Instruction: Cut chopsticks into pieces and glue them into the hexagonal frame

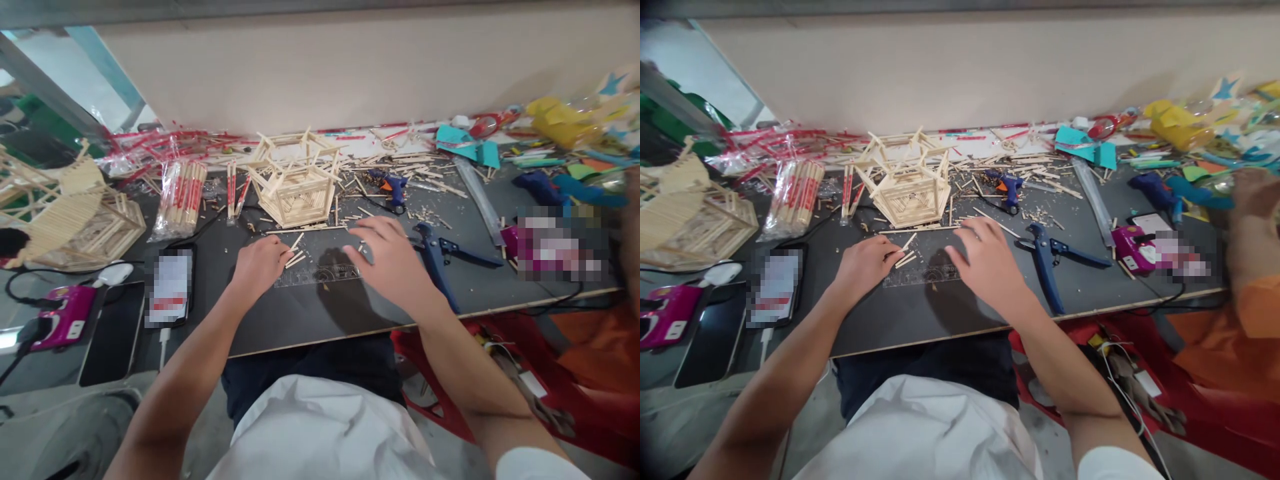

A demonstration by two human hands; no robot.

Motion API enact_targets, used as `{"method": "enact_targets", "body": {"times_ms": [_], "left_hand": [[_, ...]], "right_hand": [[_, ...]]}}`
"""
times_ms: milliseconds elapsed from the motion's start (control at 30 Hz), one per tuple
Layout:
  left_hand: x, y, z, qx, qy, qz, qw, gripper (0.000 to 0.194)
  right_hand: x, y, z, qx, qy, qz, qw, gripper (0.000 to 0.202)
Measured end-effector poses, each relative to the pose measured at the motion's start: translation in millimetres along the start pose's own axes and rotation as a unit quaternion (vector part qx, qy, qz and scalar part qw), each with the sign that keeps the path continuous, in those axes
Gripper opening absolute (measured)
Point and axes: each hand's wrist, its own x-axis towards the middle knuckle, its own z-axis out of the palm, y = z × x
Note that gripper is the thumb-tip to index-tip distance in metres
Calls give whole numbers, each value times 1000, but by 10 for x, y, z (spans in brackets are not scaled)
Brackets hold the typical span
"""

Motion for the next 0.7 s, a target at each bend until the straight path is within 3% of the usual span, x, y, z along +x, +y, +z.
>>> {"method": "enact_targets", "body": {"times_ms": [133, 233, 367, 500, 700], "left_hand": [[-15, 46, -16, 61, 3, 19, 998, 38], [-20, 66, -13, 76, 0, 25, 997, 39], [-16, 66, -1, 79, -11, 25, 997, 35], [-5, 66, 0, 89, -3, 42, 995, 33], [15, 60, 8, 59, 2, 45, 997, 36]], "right_hand": [[356, -259, 90, 4, -125, -122, 985, 24], [562, -301, 318, 13, -153, -165, 974, 23], [688, -138, 698, 52, -158, -235, 958, 26], [670, 39, 902, 82, -148, -236, 957, 22], [639, 9, 898, 93, -141, -187, 968, 17]]}}
